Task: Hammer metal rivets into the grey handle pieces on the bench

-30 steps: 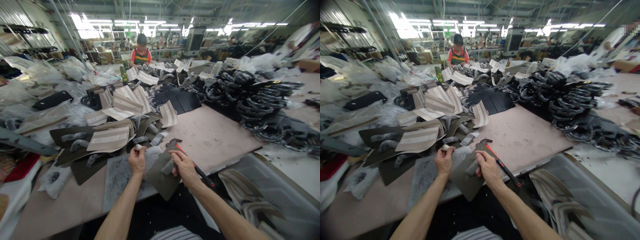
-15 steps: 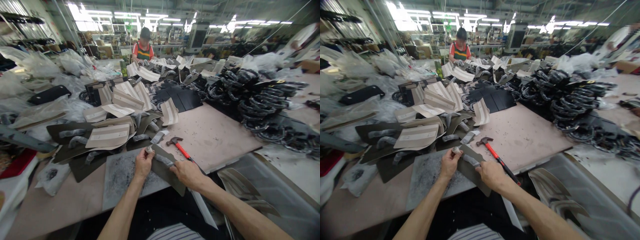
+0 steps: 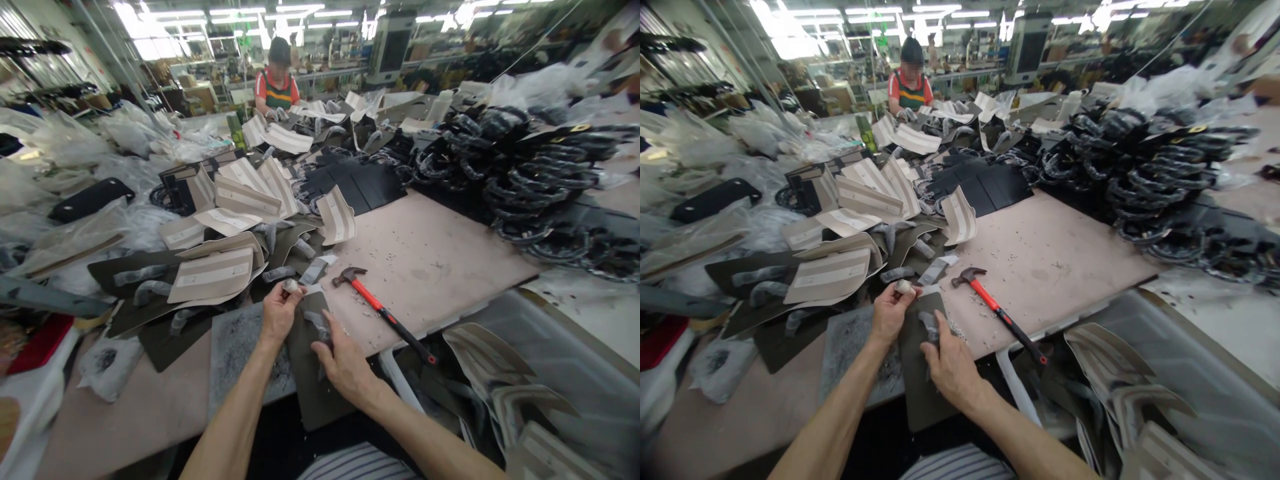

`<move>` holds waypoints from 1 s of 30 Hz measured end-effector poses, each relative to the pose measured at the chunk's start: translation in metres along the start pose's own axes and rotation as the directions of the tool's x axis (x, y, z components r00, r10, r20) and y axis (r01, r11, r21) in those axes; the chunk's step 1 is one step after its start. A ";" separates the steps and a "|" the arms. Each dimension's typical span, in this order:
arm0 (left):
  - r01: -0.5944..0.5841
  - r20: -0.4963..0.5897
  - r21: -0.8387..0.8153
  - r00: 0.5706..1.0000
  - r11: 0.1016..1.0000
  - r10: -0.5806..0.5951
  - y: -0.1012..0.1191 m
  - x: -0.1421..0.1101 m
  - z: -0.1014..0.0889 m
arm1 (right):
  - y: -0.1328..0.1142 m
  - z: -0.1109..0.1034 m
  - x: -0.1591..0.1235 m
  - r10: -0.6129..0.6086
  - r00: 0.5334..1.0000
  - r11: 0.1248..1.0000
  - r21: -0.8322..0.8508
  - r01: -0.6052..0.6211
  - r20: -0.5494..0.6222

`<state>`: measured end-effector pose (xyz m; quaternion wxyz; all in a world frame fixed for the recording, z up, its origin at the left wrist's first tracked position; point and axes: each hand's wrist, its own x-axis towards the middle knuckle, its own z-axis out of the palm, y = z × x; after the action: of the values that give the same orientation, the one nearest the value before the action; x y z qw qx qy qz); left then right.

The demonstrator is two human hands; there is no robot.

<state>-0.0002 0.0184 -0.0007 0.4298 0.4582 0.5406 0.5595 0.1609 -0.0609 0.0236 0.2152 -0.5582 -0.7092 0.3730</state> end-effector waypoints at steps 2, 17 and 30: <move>0.013 0.042 0.021 0.999 1.000 -0.014 -0.002 -0.005 -0.005 | -0.003 -0.004 0.003 -0.014 0.998 0.995 -0.093 0.020 0.063; 0.038 0.106 0.030 0.993 0.999 -0.041 -0.016 -0.012 -0.009 | 0.005 0.000 0.007 0.031 0.997 0.956 -0.293 -0.008 0.073; -0.143 0.139 0.319 0.985 0.937 0.103 -0.014 -0.018 -0.007 | 0.025 -0.038 0.013 -0.102 0.990 0.974 -0.213 0.079 -0.097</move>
<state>-0.0030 0.0002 -0.0152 0.3435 0.5892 0.5693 0.4591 0.2004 -0.0352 0.0266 0.2098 -0.5640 -0.7566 0.2559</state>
